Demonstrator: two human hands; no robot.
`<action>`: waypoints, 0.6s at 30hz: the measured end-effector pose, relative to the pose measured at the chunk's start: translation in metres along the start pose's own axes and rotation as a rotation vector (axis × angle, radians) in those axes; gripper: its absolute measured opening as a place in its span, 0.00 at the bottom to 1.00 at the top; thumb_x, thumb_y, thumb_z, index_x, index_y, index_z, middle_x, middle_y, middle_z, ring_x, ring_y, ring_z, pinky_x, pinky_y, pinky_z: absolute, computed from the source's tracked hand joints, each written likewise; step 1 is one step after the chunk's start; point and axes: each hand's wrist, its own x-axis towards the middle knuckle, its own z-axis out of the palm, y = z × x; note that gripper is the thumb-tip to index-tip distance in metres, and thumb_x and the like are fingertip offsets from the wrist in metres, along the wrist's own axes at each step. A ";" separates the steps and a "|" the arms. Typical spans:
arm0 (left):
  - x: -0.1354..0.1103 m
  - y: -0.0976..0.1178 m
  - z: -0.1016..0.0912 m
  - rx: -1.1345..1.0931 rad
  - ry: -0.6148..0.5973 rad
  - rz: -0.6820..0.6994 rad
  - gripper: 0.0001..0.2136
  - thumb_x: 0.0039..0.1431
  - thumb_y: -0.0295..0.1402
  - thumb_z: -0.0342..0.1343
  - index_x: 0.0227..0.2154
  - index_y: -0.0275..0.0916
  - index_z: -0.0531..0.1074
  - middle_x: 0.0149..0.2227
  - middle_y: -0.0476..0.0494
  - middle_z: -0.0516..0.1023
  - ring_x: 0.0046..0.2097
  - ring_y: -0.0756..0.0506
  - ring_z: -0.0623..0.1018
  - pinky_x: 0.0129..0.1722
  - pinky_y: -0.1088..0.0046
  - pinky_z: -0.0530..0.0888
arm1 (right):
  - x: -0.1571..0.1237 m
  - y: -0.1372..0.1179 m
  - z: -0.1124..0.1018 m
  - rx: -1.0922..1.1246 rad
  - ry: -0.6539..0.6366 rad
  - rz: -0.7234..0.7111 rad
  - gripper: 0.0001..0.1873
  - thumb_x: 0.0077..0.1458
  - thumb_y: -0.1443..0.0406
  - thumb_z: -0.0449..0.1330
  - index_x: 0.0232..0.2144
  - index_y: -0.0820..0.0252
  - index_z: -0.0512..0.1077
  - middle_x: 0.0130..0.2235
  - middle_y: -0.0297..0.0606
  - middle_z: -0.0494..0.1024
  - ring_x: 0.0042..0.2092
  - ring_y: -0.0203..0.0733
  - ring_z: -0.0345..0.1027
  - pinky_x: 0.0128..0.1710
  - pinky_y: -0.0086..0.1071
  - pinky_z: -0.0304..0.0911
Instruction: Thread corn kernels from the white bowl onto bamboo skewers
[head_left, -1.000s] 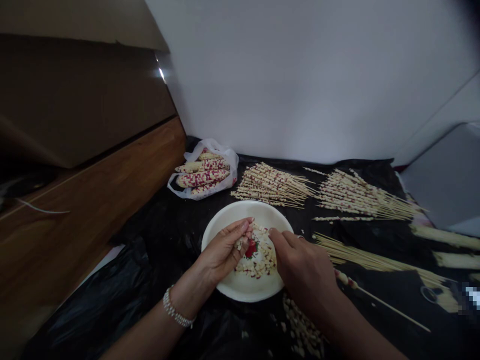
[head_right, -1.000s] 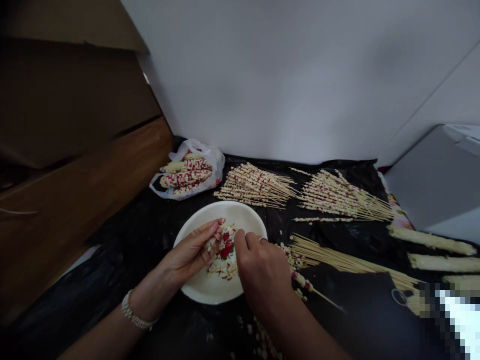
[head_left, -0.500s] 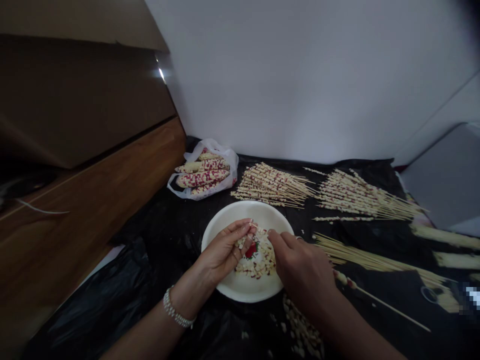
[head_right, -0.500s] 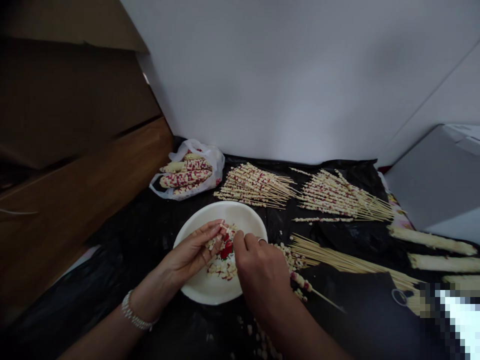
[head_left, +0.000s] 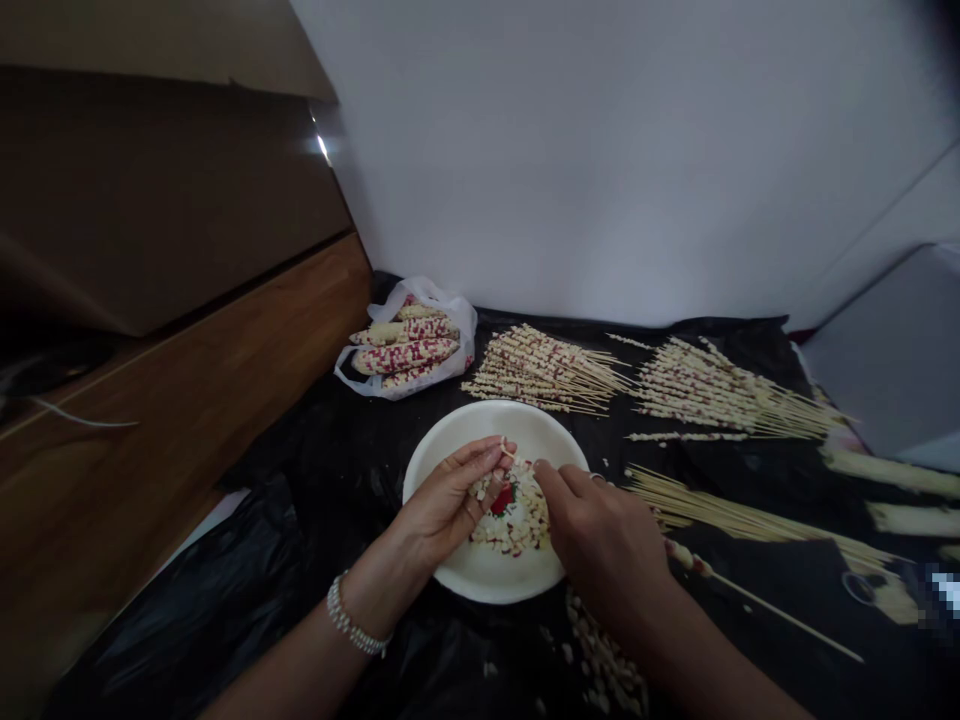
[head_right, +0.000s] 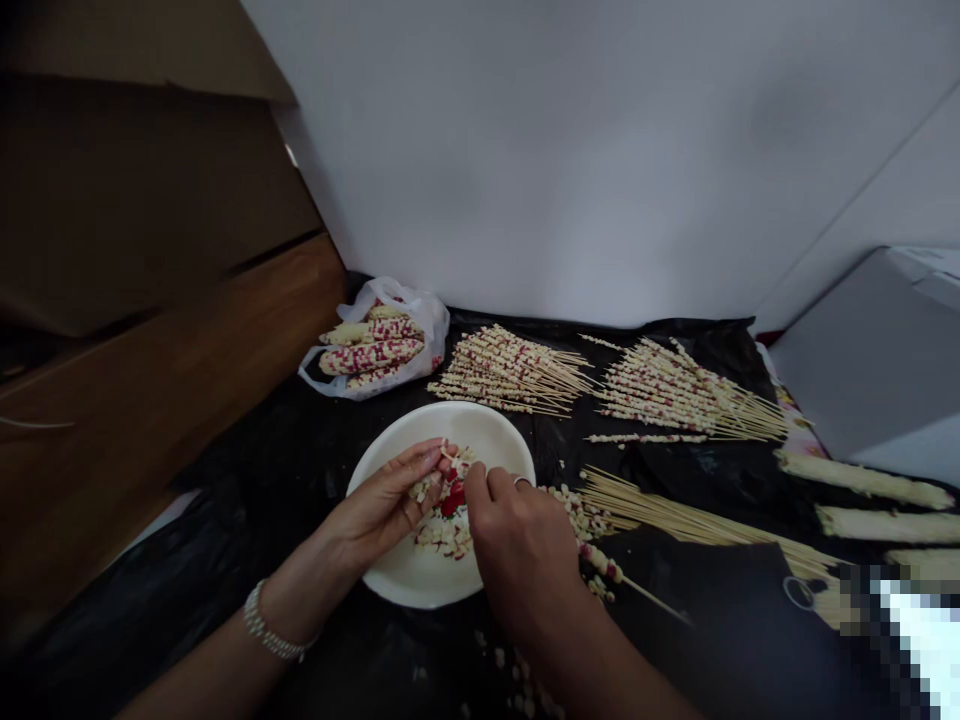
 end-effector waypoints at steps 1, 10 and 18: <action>0.000 0.000 0.000 0.003 0.001 -0.001 0.07 0.52 0.22 0.61 0.34 0.35 0.77 0.36 0.47 0.79 0.36 0.54 0.77 0.35 0.85 0.74 | 0.000 0.000 0.001 0.001 0.000 0.002 0.13 0.47 0.75 0.53 0.34 0.60 0.72 0.24 0.33 0.70 0.21 0.39 0.65 0.21 0.33 0.43; -0.001 0.001 0.002 -0.033 0.020 0.012 0.06 0.52 0.21 0.60 0.32 0.35 0.77 0.35 0.46 0.79 0.35 0.54 0.78 0.34 0.84 0.75 | -0.001 -0.001 0.000 0.002 0.020 0.003 0.14 0.48 0.75 0.52 0.36 0.62 0.72 0.24 0.33 0.71 0.21 0.39 0.65 0.21 0.33 0.44; -0.002 0.001 0.004 -0.027 0.058 0.037 0.07 0.52 0.18 0.59 0.32 0.33 0.77 0.34 0.45 0.80 0.33 0.54 0.78 0.31 0.85 0.75 | 0.000 -0.003 0.000 -0.015 0.010 0.007 0.16 0.47 0.76 0.54 0.39 0.63 0.73 0.25 0.32 0.72 0.22 0.38 0.65 0.21 0.32 0.45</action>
